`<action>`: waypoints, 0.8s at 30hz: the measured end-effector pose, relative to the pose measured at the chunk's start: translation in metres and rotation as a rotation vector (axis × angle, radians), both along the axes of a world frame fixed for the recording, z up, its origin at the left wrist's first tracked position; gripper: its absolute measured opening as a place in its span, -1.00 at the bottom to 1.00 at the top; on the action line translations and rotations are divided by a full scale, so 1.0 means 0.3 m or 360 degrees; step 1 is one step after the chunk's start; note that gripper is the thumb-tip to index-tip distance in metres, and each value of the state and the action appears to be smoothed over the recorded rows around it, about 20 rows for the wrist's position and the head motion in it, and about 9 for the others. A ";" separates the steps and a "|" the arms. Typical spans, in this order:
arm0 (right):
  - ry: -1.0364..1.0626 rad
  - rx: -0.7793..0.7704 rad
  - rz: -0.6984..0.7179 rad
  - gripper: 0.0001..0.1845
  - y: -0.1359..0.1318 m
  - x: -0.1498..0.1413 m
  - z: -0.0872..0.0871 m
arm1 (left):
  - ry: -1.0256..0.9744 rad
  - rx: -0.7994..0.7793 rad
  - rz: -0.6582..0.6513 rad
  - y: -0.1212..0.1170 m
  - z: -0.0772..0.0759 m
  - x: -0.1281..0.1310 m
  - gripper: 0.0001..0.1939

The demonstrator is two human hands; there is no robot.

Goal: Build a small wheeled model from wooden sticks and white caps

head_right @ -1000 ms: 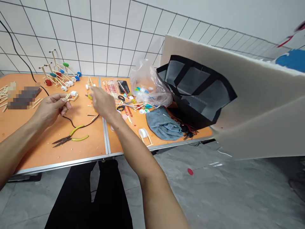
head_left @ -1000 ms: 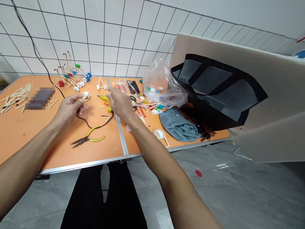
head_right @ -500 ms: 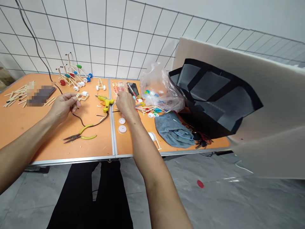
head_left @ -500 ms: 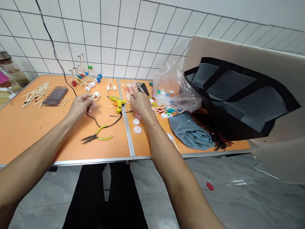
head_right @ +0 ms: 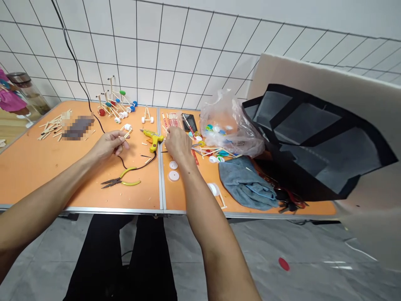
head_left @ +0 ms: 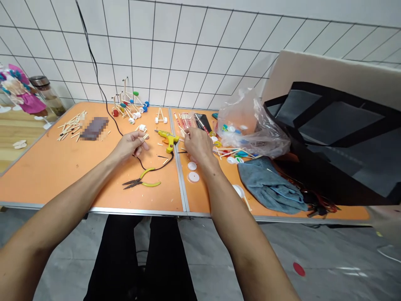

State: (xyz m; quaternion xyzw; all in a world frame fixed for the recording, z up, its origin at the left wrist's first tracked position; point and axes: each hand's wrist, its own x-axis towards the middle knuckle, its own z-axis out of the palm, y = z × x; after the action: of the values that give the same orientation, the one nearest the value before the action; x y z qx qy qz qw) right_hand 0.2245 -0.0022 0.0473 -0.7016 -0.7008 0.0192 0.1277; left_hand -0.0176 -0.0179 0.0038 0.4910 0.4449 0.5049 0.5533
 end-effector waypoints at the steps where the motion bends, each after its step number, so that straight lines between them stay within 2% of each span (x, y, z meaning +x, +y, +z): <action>1: 0.0003 -0.0001 0.0001 -0.51 -0.003 0.000 0.001 | -0.0004 -0.0041 -0.0021 -0.001 -0.001 -0.001 -0.83; 7: 0.0062 0.0021 -0.0032 -0.50 -0.005 -0.002 -0.001 | -0.0085 -0.0280 -0.0105 -0.008 0.011 -0.010 -0.86; 11: 0.0012 -0.0030 -0.0040 -0.49 0.001 0.006 0.016 | -0.0134 -0.0385 -0.0090 -0.021 0.031 -0.001 -0.88; 15: -0.0035 -0.0085 -0.0053 -0.47 -0.011 0.017 0.057 | -0.0143 -0.0361 -0.0118 -0.027 0.027 0.000 -0.86; 17: -0.0024 -0.0025 -0.0014 -0.45 -0.026 0.010 0.071 | -0.0111 -0.0303 -0.0165 -0.026 0.014 -0.007 -0.81; 19: 0.0080 0.0121 0.0184 -0.45 -0.039 -0.013 0.071 | -0.0053 -0.0229 -0.0209 -0.027 0.001 -0.015 -0.78; 22: 0.0310 -0.0025 0.0747 -0.54 -0.051 -0.072 0.048 | 0.0048 -0.0115 -0.0285 -0.034 -0.010 -0.021 -0.73; 24: 0.0359 -0.0018 0.0925 -0.59 -0.058 -0.110 0.028 | 0.0117 -0.0046 -0.0325 -0.043 -0.009 -0.019 -0.67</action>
State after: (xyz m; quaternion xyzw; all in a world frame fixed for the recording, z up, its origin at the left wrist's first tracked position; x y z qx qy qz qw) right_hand 0.1914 -0.0195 0.0558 -0.4661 -0.8533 0.1366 0.1898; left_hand -0.0232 -0.0309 0.0011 0.5439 0.4199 0.4210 0.5921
